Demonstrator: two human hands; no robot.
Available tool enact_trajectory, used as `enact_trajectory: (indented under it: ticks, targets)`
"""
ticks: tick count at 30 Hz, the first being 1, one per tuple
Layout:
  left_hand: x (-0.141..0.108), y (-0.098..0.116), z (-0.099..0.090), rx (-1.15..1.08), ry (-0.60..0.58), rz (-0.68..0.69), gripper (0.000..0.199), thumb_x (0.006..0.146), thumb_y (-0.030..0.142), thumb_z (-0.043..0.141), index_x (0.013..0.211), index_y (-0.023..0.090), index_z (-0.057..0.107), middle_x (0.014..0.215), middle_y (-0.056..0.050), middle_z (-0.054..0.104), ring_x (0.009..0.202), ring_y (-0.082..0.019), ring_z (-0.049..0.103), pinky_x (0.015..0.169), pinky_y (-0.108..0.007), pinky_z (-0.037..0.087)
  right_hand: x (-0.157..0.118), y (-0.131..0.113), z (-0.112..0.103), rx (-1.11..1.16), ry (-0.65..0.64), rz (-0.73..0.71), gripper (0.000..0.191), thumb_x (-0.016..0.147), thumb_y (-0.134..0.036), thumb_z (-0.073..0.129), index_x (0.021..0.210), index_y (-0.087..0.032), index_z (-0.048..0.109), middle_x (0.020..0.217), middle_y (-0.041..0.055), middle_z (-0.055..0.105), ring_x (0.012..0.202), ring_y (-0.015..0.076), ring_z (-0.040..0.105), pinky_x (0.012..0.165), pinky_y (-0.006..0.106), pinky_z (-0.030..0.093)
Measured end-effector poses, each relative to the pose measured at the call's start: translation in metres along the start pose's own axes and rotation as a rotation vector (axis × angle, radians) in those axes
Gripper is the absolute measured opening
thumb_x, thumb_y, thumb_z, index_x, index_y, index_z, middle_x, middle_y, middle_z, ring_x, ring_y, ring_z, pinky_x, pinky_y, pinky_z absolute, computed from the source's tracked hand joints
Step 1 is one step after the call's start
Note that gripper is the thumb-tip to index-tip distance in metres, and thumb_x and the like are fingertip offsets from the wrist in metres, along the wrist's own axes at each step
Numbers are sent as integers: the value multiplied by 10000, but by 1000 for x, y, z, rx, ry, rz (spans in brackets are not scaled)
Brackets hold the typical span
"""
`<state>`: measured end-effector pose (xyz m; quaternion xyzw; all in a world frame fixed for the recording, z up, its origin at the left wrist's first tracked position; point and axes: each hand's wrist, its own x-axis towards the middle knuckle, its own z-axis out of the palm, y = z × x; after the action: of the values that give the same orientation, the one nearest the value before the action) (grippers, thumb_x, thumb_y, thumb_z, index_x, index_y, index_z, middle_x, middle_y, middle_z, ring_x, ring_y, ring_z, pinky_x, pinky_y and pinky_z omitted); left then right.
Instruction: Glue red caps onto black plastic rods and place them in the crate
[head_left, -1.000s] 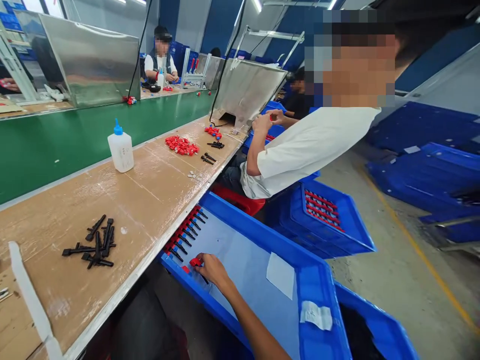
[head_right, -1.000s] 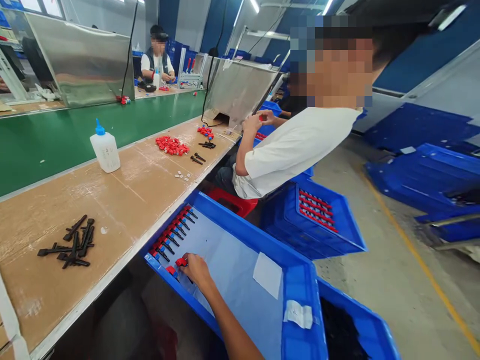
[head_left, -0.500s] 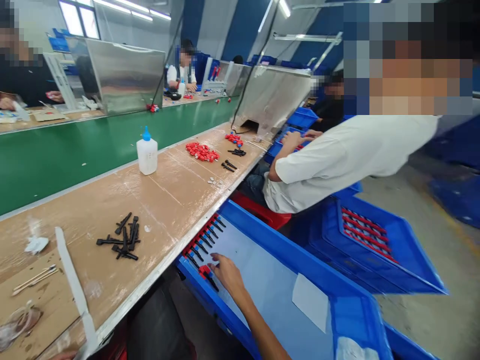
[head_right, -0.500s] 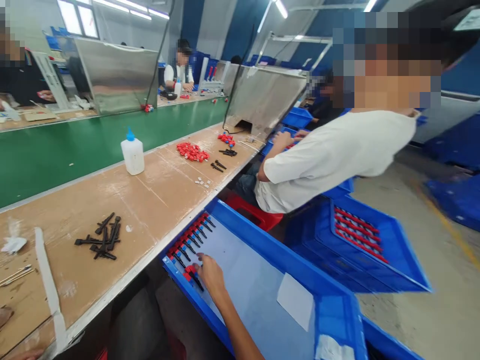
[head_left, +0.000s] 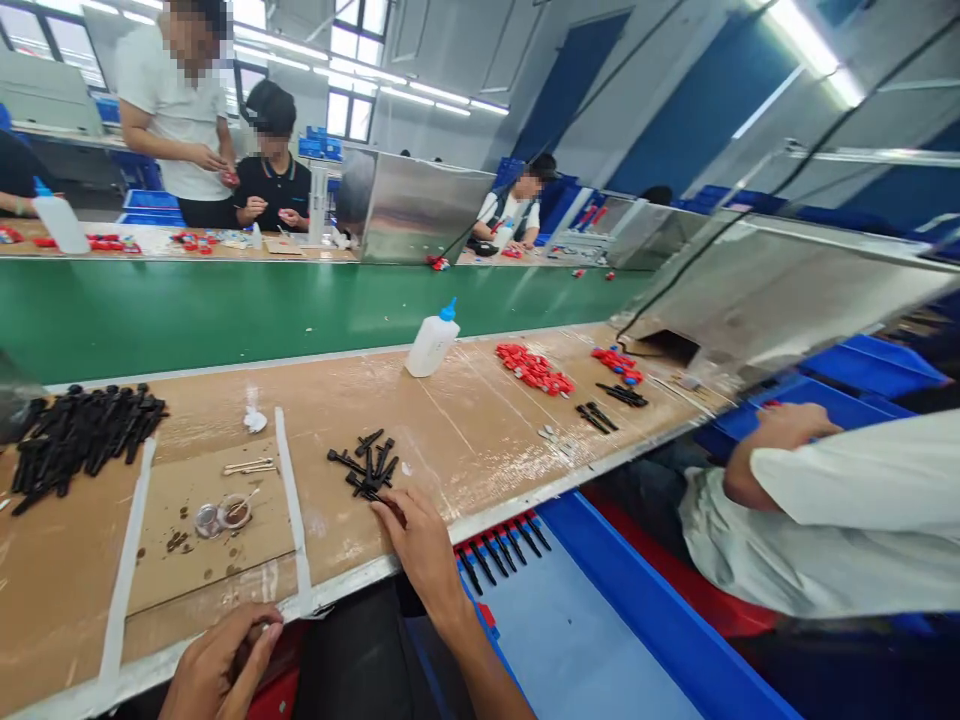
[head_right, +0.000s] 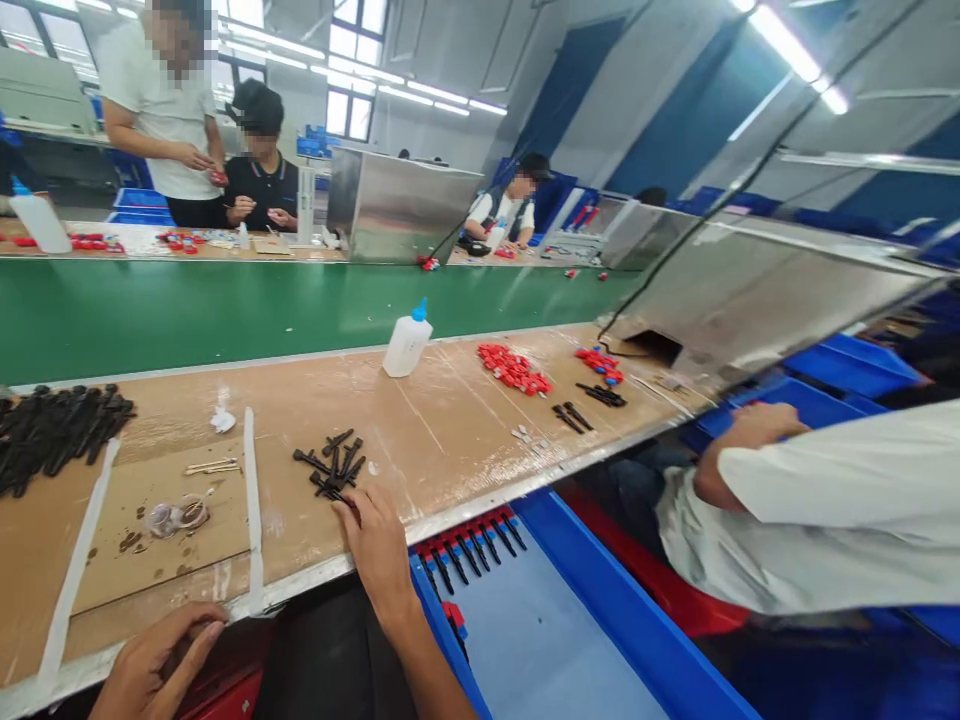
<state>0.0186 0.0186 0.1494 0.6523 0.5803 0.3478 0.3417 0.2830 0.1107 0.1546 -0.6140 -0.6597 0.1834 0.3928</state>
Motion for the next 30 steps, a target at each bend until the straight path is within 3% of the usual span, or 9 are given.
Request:
enact_trajectory:
  ticks: [4,8,12,15,17,19,24,30]
  targets:
    - [-4,21,10,-222,71,-72,236,888,438,554,927,280,724,936,-34,713,872,-205,653,802,-256,507,-18,-20,-5,139,-87,39,247,929,-390,553,934,-211,724,912,68,710,885,231,653,804,336,508]
    - [-2,41,20,-520,95,-186,348,922,442,492,1150,251,673,1167,-72,671,1078,-233,594,995,-344,434,-49,-62,6,562,-351,202,224,875,-417,631,906,-230,751,852,35,726,792,209,664,727,288,530]
    - [1,46,19,-865,255,-333,300,891,445,566,1013,193,674,1062,-65,679,1048,-220,583,1020,-342,392,-61,-90,30,703,-509,203,201,837,-417,672,835,-234,756,848,28,729,696,183,641,678,284,536]
    - [4,38,10,-1177,339,-338,278,897,436,569,880,164,620,739,-16,610,768,-161,581,806,-289,452,-44,-92,47,573,-417,195,245,836,-432,663,858,-204,748,851,54,739,769,210,663,735,312,538]
    - [5,30,3,-1364,296,-359,272,911,418,548,844,155,571,581,45,459,562,-104,476,624,-244,405,-25,-89,60,465,-298,162,301,842,-443,650,972,-185,735,926,78,740,830,222,662,765,328,525]
    - [6,23,-1,-1481,247,-401,255,925,388,522,842,147,544,543,81,343,469,-65,350,532,-216,314,-7,-88,73,388,-266,107,354,844,-445,646,1066,-178,712,969,86,731,810,209,645,740,324,509]
    - [7,14,-2,-1598,187,-426,236,940,366,491,868,144,525,556,90,270,467,-53,271,503,-204,237,14,-99,96,360,-341,-15,306,862,-426,625,1016,-179,721,914,62,721,726,173,609,682,297,482]
    - [6,10,-2,-1618,172,-438,231,957,344,465,906,133,543,558,87,258,473,-55,252,499,-214,216,16,-108,98,314,-314,-165,217,870,-382,633,917,-194,730,902,58,722,698,159,596,671,294,487]
